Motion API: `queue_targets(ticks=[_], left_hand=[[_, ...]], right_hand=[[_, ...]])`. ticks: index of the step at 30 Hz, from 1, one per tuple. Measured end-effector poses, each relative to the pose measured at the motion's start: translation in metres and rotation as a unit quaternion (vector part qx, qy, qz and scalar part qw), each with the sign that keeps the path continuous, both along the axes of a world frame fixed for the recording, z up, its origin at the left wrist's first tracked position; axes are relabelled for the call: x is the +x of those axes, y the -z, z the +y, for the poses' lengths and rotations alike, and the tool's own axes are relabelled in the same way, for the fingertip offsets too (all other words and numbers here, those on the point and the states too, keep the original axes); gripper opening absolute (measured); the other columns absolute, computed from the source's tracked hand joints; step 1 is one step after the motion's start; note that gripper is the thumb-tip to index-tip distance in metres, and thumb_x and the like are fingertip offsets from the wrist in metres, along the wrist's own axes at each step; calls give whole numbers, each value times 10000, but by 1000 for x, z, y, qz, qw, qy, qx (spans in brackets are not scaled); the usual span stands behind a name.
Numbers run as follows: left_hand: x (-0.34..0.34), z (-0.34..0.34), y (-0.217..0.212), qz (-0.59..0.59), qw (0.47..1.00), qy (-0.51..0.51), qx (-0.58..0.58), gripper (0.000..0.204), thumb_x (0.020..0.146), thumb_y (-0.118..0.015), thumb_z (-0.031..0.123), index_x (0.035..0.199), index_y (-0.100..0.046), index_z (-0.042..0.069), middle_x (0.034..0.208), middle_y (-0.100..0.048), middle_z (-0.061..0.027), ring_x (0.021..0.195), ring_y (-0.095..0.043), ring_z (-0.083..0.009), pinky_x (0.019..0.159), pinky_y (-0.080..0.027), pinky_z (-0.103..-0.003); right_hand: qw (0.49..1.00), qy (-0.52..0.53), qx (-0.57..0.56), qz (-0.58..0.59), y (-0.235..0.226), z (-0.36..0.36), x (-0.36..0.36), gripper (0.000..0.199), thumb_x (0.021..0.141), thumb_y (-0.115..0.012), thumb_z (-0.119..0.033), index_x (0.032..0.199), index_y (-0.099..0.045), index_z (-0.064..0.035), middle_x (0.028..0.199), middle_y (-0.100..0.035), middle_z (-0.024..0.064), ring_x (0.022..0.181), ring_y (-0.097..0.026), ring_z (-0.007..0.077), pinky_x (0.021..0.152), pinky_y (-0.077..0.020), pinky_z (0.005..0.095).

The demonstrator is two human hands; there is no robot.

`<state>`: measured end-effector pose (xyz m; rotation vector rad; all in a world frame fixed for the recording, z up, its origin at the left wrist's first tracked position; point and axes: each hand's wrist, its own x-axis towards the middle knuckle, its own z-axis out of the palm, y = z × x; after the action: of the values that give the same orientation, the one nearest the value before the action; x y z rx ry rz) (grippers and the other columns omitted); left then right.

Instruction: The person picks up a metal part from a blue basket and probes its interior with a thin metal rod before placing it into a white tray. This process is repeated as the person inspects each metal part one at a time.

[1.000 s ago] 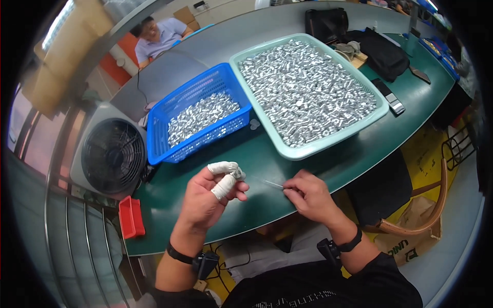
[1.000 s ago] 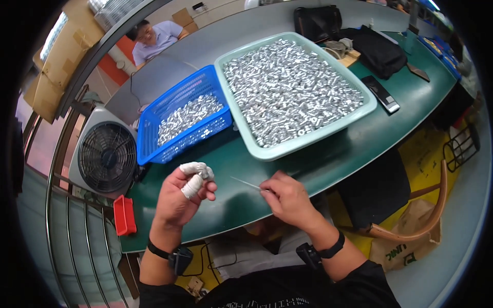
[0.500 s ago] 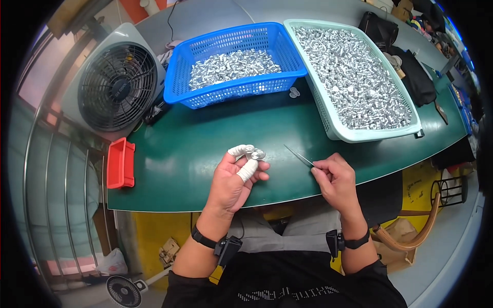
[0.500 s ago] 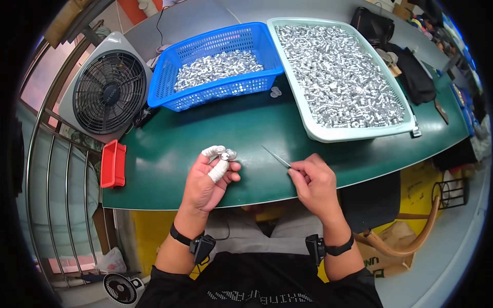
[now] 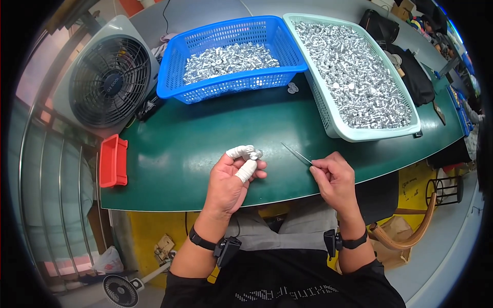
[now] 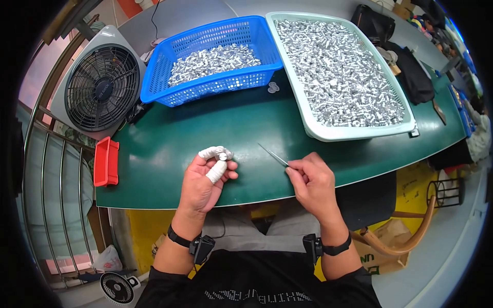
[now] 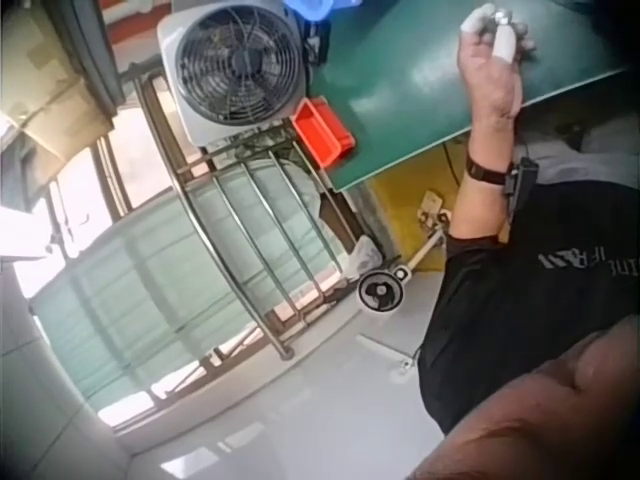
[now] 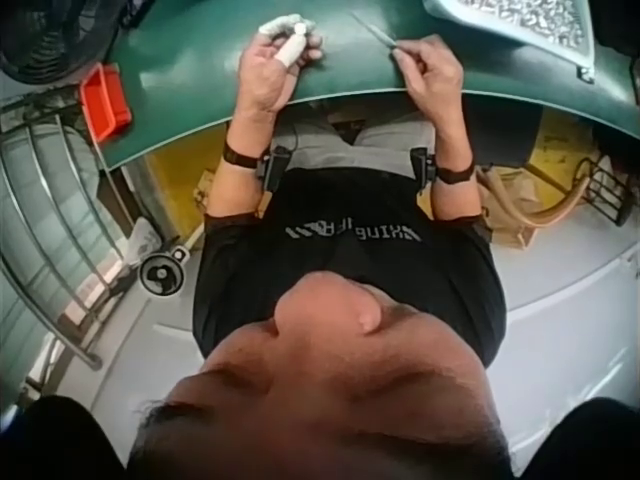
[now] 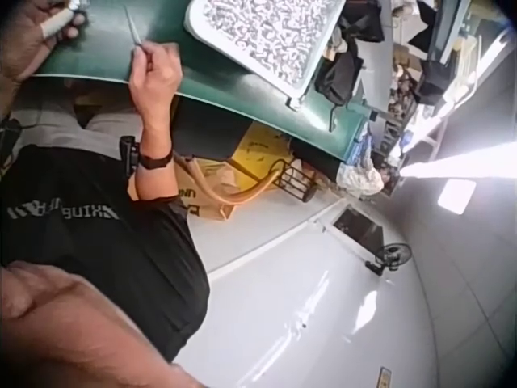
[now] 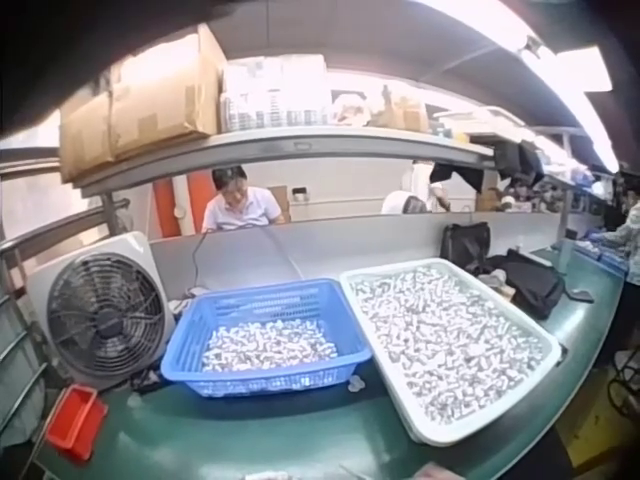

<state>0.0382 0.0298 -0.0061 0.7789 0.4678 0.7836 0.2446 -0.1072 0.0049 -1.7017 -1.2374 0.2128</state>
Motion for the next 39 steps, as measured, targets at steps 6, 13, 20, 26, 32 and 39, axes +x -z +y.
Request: queue_targets(ticks=[6,13,20,26,32,39], left_hand=[[0,-1,-1,8,1000,-4,1,251,929,-568,-70,1154,-588,39,1143,-641,-115,1005,-659,-228,821,-568,-348],[1,-4,1,1,1000,-12,9,248,927,-571,-71,1148,-588,38,1145,-639,-112,1002,-657,-228,823,-568,-350],[-1,-4,3,-7,1000,-15,25,260,927,-577,-62,1166,-585,42,1146,-635,-104,1003,-646,-222,824,-562,-350],[-1,-5,8,-25,998,-36,42,271,948,-565,-33,1205,-582,51,1130,-628,-90,993,-628,-207,826,-547,-347],[-2,-6,4,-40,998,-35,21,283,987,-520,19,1264,-562,60,1128,-624,-86,986,-622,-204,828,-543,-351],[-7,1,9,-65,998,9,-3,314,1006,-502,70,1318,-536,74,1151,-612,-89,995,-615,-211,836,-541,-356]], right_hand=[[1000,1,0,-6,0,0,1,86,800,-716,31,881,-713,2,747,-573,41,552,-460,68,498,-361,222],[1000,9,-5,-10,0,0,1,84,795,-726,25,874,-713,1,738,-571,41,554,-469,72,499,-367,223],[999,-5,0,-35,-3,-1,0,103,804,-711,40,901,-711,7,756,-572,44,562,-477,80,500,-370,225],[994,-47,-5,-103,-8,-3,2,142,815,-683,65,944,-705,9,791,-571,57,598,-495,85,518,-378,221],[999,-34,-36,10,-14,-10,-9,137,829,-676,68,953,-701,17,820,-572,43,646,-510,70,541,-384,210],[975,-83,-13,206,-16,-14,-31,137,849,-671,67,979,-694,30,875,-577,38,694,-517,55,569,-388,188]])
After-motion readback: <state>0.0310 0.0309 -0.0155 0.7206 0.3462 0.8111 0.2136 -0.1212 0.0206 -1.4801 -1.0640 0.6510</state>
